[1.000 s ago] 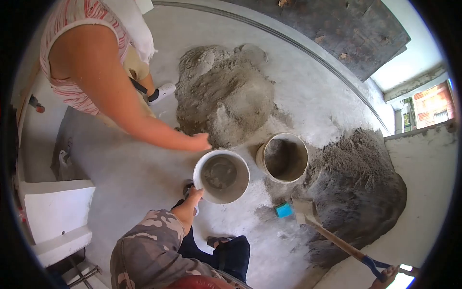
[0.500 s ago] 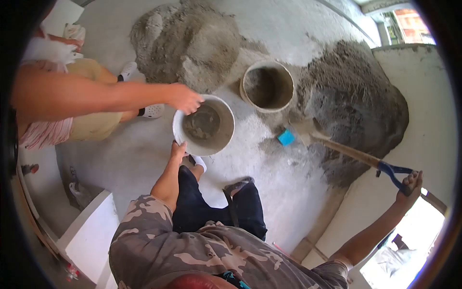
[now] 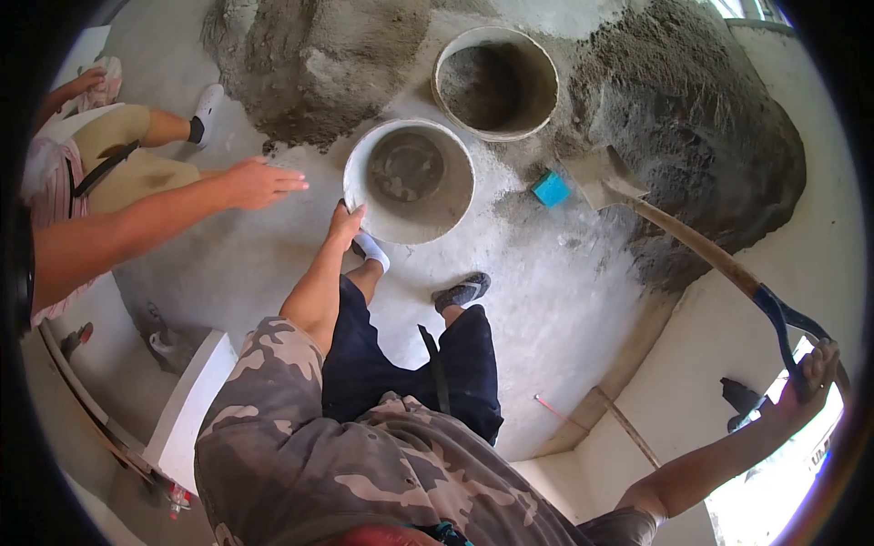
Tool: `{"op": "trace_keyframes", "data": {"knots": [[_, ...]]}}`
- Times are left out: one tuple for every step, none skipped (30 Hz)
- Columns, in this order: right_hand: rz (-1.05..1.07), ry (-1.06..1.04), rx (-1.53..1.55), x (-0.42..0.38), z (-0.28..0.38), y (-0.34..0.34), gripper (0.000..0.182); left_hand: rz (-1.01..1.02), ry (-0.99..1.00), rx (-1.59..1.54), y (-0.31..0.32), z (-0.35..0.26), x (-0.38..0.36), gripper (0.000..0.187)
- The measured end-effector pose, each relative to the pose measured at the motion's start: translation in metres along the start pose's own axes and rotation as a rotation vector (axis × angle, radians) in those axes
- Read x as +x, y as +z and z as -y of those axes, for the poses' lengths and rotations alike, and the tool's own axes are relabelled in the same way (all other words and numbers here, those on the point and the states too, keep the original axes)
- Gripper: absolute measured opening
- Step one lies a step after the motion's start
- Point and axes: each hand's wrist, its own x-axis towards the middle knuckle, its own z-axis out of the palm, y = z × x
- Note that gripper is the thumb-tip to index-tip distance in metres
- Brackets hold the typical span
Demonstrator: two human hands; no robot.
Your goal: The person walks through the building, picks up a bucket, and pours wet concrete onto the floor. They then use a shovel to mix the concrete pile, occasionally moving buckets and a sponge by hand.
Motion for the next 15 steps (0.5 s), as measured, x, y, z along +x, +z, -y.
{"op": "trace_keyframes", "data": {"knots": [[0.011, -0.004, -0.069, 0.006, 0.003, -0.008, 0.028, -0.003, 0.000, 0.005, 0.005, -0.006, 0.002, 0.045], [0.024, 0.003, -0.099, 0.014, 0.004, -0.022, 0.030, -0.019, 0.008, 0.061, 0.010, -0.009, 0.002, 0.043], [0.036, 0.010, -0.129, 0.021, 0.005, -0.035, 0.032, -0.030, 0.009, 0.118, 0.013, -0.008, -0.001, 0.041], [0.049, 0.017, -0.160, 0.028, 0.006, -0.048, 0.035, -0.029, 0.002, 0.122, 0.015, -0.010, -0.002, 0.041], [0.134, 0.024, -0.175, 0.035, 0.008, -0.061, 0.036, -0.046, 0.028, 0.142, 0.017, -0.013, -0.002, 0.042], [0.170, 0.032, -0.186, 0.036, 0.009, -0.067, 0.036, -0.059, 0.050, 0.165, 0.019, -0.016, -0.009, 0.043], [0.207, 0.040, -0.196, 0.032, 0.009, -0.062, 0.037, -0.034, 0.063, 0.162, 0.019, -0.031, -0.026, 0.045], [0.043, -0.049, -0.332, 0.032, 0.005, -0.055, 0.038, -0.033, 0.065, 0.170, 0.023, -0.028, -0.031, 0.045], [-0.119, -0.132, -0.467, 0.033, 0.000, -0.047, 0.040, -0.001, 0.149, 0.244, 0.025, -0.015, -0.037, 0.046], [-0.125, -0.122, -0.465, 0.040, -0.006, -0.057, 0.040, 0.034, 0.233, 0.320, 0.026, -0.018, -0.057, 0.046], [-0.042, -0.141, -0.459, 0.048, -0.010, -0.074, 0.039, 0.031, 0.243, 0.330, 0.035, -0.021, -0.079, 0.048], [0.041, -0.164, -0.454, 0.055, -0.014, -0.089, 0.037, 0.035, 0.251, 0.334, 0.044, -0.030, -0.099, 0.048], [0.125, -0.185, -0.450, 0.062, -0.017, -0.102, 0.037, 0.068, 0.300, 0.372, 0.053, -0.035, -0.119, 0.048], [-0.049, -0.303, -0.830, 0.040, -0.028, -0.060, 0.035, 0.102, 0.345, 0.410, 0.062, -0.038, -0.138, 0.048], [-0.057, -0.300, -0.837, 0.047, -0.030, -0.058, 0.035, 0.142, 0.373, 0.398, 0.073, -0.039, -0.155, 0.050]]}}
